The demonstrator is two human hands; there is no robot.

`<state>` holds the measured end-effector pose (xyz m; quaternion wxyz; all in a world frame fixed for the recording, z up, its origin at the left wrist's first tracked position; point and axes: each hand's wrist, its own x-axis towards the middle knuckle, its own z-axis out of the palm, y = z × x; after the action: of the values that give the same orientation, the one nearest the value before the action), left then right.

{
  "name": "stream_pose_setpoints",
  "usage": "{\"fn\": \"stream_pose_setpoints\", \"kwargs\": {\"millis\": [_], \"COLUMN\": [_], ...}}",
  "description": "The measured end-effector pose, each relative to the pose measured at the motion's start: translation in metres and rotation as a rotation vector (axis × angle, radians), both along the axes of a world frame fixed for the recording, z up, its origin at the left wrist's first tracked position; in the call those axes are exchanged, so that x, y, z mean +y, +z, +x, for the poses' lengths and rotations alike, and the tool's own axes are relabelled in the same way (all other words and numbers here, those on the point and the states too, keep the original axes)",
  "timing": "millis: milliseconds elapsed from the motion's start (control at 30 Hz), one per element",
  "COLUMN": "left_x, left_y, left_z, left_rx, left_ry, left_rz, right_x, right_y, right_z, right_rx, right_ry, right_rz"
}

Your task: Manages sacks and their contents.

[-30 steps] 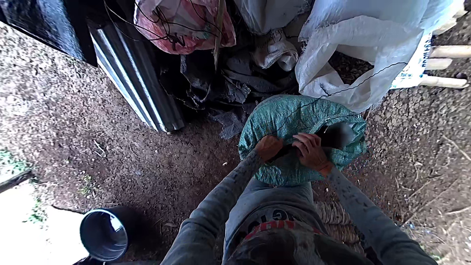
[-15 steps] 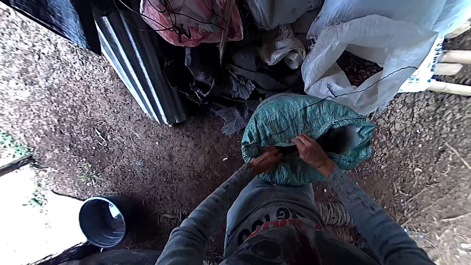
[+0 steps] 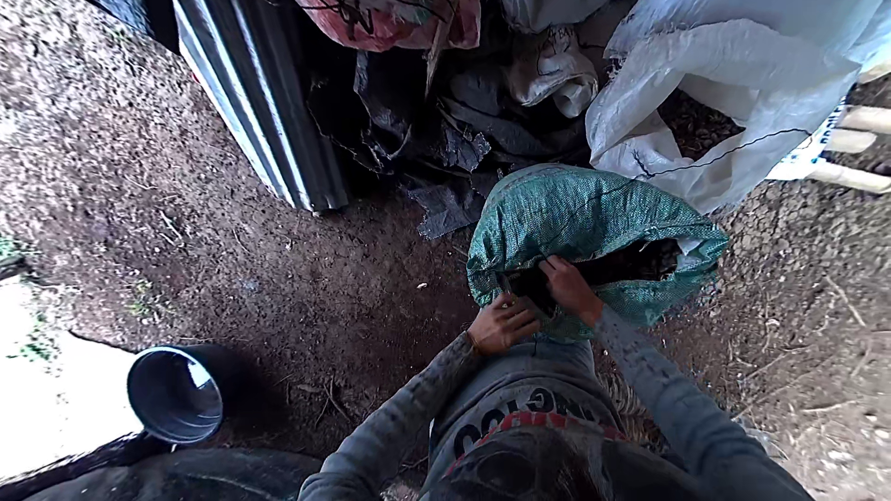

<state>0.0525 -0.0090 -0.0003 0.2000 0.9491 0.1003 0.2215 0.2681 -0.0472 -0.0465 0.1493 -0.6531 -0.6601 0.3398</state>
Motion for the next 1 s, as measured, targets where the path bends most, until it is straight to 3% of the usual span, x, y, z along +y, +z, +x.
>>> {"fn": "stream_pose_setpoints", "kwargs": {"millis": [233, 367, 467, 533, 667, 900, 1000], "left_x": [0.010, 0.018, 0.026, 0.029, 0.029, 0.025, 0.037], "left_y": [0.004, 0.005, 0.012, 0.013, 0.002, 0.012, 0.016], "left_z": [0.016, 0.031, 0.034, 0.039, 0.033, 0.019, 0.030], "left_rx": [0.037, 0.340, 0.620, 0.764, 0.569, 0.400, 0.507], "left_ry": [0.053, 0.038, -0.118, -0.184, -0.253, -0.265, -0.276], "left_rz": [-0.070, -0.291, -0.336, -0.307, -0.267, -0.161, -0.263], "right_x": [-0.017, -0.012, -0.012, -0.016, -0.019, -0.045, -0.031], "right_y": [-0.001, 0.004, 0.026, 0.028, 0.000, -0.004, -0.019], "right_z": [-0.046, -0.041, -0.021, 0.000, 0.004, -0.023, -0.026], "right_rx": [0.188, 0.308, 0.198, 0.051, -0.197, -0.078, -0.060], "right_ry": [-0.028, -0.134, 0.044, -0.002, -0.108, -0.054, -0.066], "right_rz": [-0.241, -0.308, -0.369, -0.222, -0.048, -0.060, -0.042]}}
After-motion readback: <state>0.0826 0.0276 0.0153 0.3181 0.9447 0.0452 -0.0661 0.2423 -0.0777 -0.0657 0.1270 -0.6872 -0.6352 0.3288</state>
